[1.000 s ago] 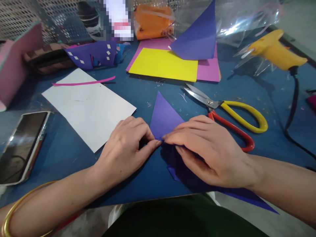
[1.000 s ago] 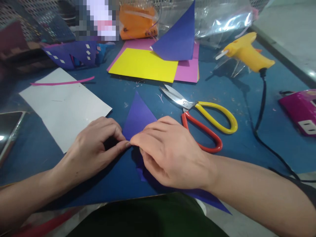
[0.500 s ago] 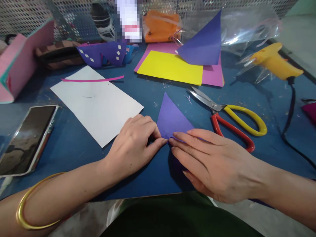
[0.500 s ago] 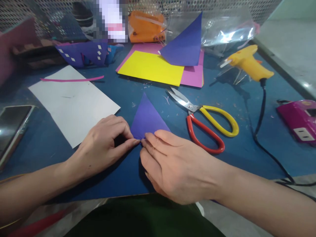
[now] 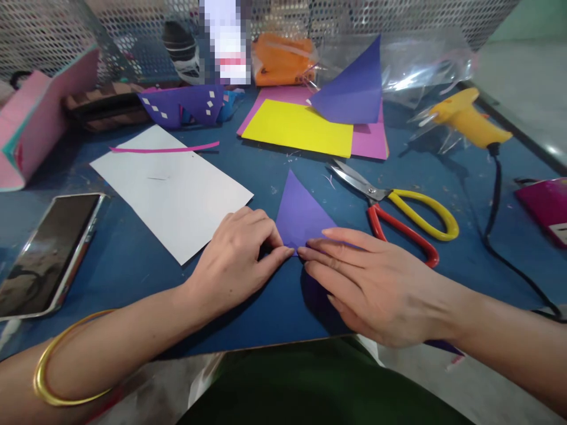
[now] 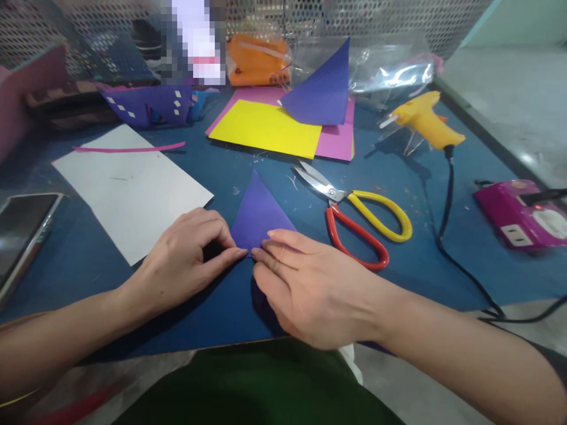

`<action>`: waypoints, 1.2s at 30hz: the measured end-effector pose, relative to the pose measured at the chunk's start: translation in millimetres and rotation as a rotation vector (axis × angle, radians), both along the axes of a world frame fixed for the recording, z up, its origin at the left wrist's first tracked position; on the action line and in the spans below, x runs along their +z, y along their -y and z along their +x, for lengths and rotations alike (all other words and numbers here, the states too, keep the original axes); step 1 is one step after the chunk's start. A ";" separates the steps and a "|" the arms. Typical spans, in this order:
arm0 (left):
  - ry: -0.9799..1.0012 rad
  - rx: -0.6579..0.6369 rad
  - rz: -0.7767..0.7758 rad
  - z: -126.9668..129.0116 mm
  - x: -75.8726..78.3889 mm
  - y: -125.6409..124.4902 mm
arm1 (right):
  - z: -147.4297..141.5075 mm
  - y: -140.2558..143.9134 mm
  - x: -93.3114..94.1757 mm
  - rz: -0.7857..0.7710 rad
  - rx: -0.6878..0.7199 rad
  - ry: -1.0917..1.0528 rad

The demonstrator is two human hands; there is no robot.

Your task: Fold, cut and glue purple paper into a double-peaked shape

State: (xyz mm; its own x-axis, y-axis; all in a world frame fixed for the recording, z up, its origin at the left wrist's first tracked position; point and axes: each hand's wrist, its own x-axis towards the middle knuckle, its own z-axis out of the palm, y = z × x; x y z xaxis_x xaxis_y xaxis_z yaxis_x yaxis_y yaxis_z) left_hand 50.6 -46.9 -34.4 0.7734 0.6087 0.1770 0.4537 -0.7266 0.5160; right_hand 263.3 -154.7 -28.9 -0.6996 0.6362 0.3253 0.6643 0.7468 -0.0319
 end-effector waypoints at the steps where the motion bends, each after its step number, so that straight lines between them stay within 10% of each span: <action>1: 0.002 -0.003 0.006 0.1 -0.3 -0.1 | 0.9 0.5 -0.2 0.007 -0.004 -0.014; 20: 0.001 0.126 -0.012 -11.3 7.8 -5.7 | -0.2 4.0 -3.5 -0.026 -0.042 -0.089; 29: -0.175 -0.219 0.695 -21.8 13.9 37.6 | -2.6 4.5 -5.8 0.008 -0.038 -0.041; 36: -0.254 -0.222 0.745 -16.4 10.1 44.3 | -1.7 4.2 -2.5 -0.010 -0.032 -0.024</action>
State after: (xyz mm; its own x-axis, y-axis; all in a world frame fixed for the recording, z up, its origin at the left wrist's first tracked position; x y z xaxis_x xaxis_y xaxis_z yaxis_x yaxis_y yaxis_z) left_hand 34.2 -91.2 -24.4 0.9329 0.2285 0.2783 0.2972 -0.9249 -0.2372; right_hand 261.7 -158.9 -31.4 -0.6706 0.6618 0.3352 0.6872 0.7244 -0.0553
